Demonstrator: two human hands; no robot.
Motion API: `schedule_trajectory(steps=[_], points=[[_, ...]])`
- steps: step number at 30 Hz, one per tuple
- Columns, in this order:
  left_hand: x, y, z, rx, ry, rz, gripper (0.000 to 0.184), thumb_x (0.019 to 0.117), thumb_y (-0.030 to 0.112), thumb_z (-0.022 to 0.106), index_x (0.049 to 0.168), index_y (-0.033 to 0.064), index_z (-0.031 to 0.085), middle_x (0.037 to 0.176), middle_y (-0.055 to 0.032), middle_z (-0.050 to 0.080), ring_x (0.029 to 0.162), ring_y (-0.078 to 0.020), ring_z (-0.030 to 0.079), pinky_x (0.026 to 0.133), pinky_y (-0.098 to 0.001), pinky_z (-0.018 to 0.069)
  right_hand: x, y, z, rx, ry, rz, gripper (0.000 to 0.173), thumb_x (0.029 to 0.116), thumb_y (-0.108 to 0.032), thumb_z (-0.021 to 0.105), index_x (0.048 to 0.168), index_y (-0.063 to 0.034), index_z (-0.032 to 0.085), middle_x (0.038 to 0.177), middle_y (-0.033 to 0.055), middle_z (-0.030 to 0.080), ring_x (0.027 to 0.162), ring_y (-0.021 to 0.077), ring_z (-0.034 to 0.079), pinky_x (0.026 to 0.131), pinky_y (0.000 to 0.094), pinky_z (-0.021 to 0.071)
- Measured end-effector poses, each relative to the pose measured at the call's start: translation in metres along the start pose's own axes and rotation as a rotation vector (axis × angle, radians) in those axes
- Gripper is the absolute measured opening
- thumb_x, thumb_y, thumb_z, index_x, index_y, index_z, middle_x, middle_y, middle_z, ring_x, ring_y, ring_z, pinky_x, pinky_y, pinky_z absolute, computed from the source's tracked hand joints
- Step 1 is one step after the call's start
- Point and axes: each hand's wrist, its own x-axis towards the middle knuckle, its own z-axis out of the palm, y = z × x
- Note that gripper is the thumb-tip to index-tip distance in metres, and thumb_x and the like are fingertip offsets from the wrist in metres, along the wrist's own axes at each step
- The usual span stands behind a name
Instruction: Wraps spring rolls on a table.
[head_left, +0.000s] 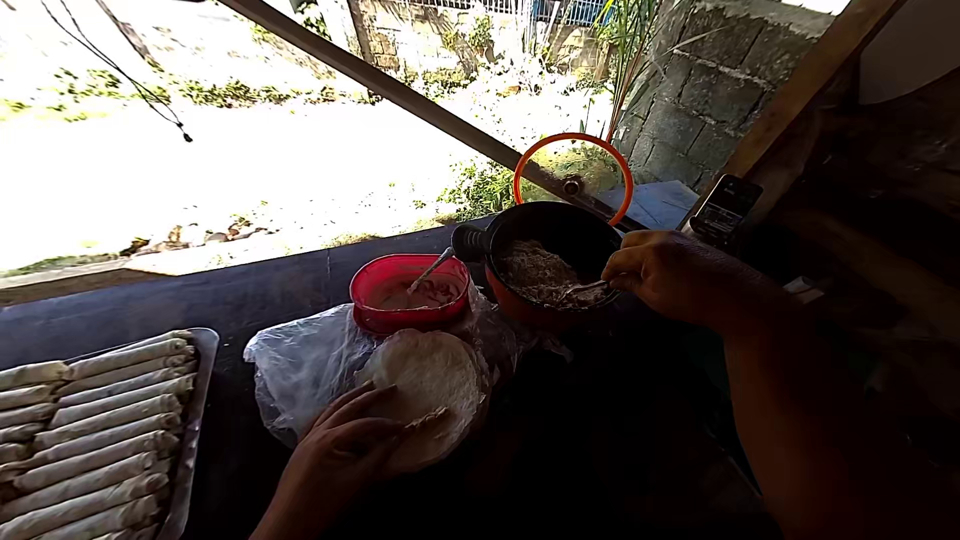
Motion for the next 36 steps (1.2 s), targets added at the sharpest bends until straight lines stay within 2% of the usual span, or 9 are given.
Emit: schedule_trajectory(steps=[5, 11, 13, 15, 17, 23, 27, 31, 36], points=[[0.000, 0.000, 0.000, -0.003, -0.002, -0.007, 0.015, 0.0876, 0.050, 0.072, 0.094, 0.0395, 0.081, 0.134, 0.0147, 0.067, 0.143, -0.0162, 0.047, 0.120, -0.0497, 0.0343, -0.009, 0.011, -0.009, -0.047, -0.001, 0.023, 0.007, 0.0967, -0.020, 0.071, 0.095, -0.0194, 0.079, 0.085, -0.0017, 0.063, 0.080, 0.0128, 0.063, 0.070, 0.0339, 0.0555], [0.000, -0.002, 0.000, -0.002, -0.001, -0.010, 0.015, 0.0870, 0.050, 0.073, 0.093, 0.0395, 0.080, 0.133, 0.0151, 0.068, 0.143, -0.0156, 0.048, 0.120, -0.0498, 0.0341, -0.011, 0.018, -0.011, -0.046, 0.033, 0.041, 0.012, 0.0985, -0.020, 0.067, 0.093, -0.0200, 0.078, 0.087, -0.0036, 0.070, 0.085, 0.0122, 0.067, 0.076, 0.0379, 0.0566], [0.000, -0.002, 0.000, 0.000, -0.001, -0.010, 0.015, 0.0867, 0.051, 0.073, 0.093, 0.0393, 0.081, 0.133, 0.0147, 0.068, 0.143, -0.0161, 0.047, 0.121, -0.0499, 0.0338, -0.009, 0.017, -0.010, -0.025, 0.001, 0.052, 0.014, 0.0989, -0.020, 0.067, 0.089, -0.0194, 0.077, 0.083, -0.0046, 0.070, 0.079, 0.0097, 0.067, 0.072, 0.0362, 0.0566], [0.000, -0.002, 0.000, 0.001, 0.001, -0.006, 0.015, 0.0866, 0.051, 0.073, 0.093, 0.0389, 0.081, 0.133, 0.0141, 0.068, 0.143, -0.0164, 0.048, 0.120, -0.0499, 0.0341, -0.006, 0.013, -0.010, 0.022, -0.011, 0.071, 0.017, 0.0999, -0.021, 0.065, 0.086, -0.0199, 0.075, 0.074, -0.0065, 0.067, 0.068, 0.0060, 0.063, 0.061, 0.0320, 0.0533], [0.000, -0.002, 0.000, 0.000, 0.000, -0.006, 0.016, 0.0870, 0.051, 0.072, 0.094, 0.0392, 0.080, 0.133, 0.0142, 0.068, 0.143, -0.0165, 0.048, 0.121, -0.0500, 0.0339, -0.004, 0.007, -0.009, 0.065, -0.003, 0.086, 0.018, 0.0999, -0.021, 0.065, 0.084, -0.0201, 0.074, 0.070, -0.0071, 0.065, 0.062, 0.0046, 0.060, 0.056, 0.0304, 0.0502], [0.000, -0.001, 0.000, -0.002, 0.006, -0.005, 0.015, 0.0871, 0.050, 0.073, 0.094, 0.0393, 0.080, 0.133, 0.0139, 0.068, 0.142, -0.0164, 0.048, 0.120, -0.0504, 0.0341, 0.005, -0.019, -0.004, 0.134, 0.029, 0.161, 0.019, 0.0999, -0.022, 0.063, 0.086, -0.0214, 0.075, 0.067, -0.0080, 0.064, 0.058, 0.0032, 0.057, 0.052, 0.0295, 0.0476], [0.000, -0.002, 0.001, -0.001, 0.002, -0.010, 0.014, 0.0872, 0.050, 0.072, 0.094, 0.0413, 0.080, 0.133, 0.0161, 0.068, 0.143, -0.0151, 0.047, 0.120, -0.0512, 0.0340, 0.012, -0.031, 0.001, 0.221, 0.037, 0.282, 0.021, 0.1013, -0.021, 0.062, 0.084, -0.0202, 0.074, 0.068, -0.0068, 0.063, 0.059, 0.0040, 0.057, 0.054, 0.0292, 0.0474], [0.000, -0.003, 0.001, 0.005, 0.003, -0.011, 0.014, 0.0871, 0.051, 0.072, 0.095, 0.0424, 0.080, 0.133, 0.0171, 0.067, 0.143, -0.0147, 0.047, 0.119, -0.0515, 0.0341, 0.014, -0.019, 0.002, 0.345, 0.107, 0.346, 0.022, 0.1028, -0.023, 0.062, 0.087, -0.0198, 0.076, 0.069, -0.0057, 0.066, 0.058, 0.0053, 0.058, 0.053, 0.0313, 0.0479], [0.000, -0.002, 0.001, 0.005, 0.003, -0.011, 0.014, 0.0869, 0.051, 0.072, 0.094, 0.0418, 0.080, 0.133, 0.0165, 0.067, 0.143, -0.0146, 0.047, 0.120, -0.0515, 0.0336, 0.011, -0.003, -0.002, 0.281, 0.139, 0.412, 0.023, 0.1025, -0.022, 0.062, 0.084, -0.0181, 0.076, 0.066, -0.0036, 0.064, 0.056, 0.0083, 0.057, 0.052, 0.0339, 0.0466]])
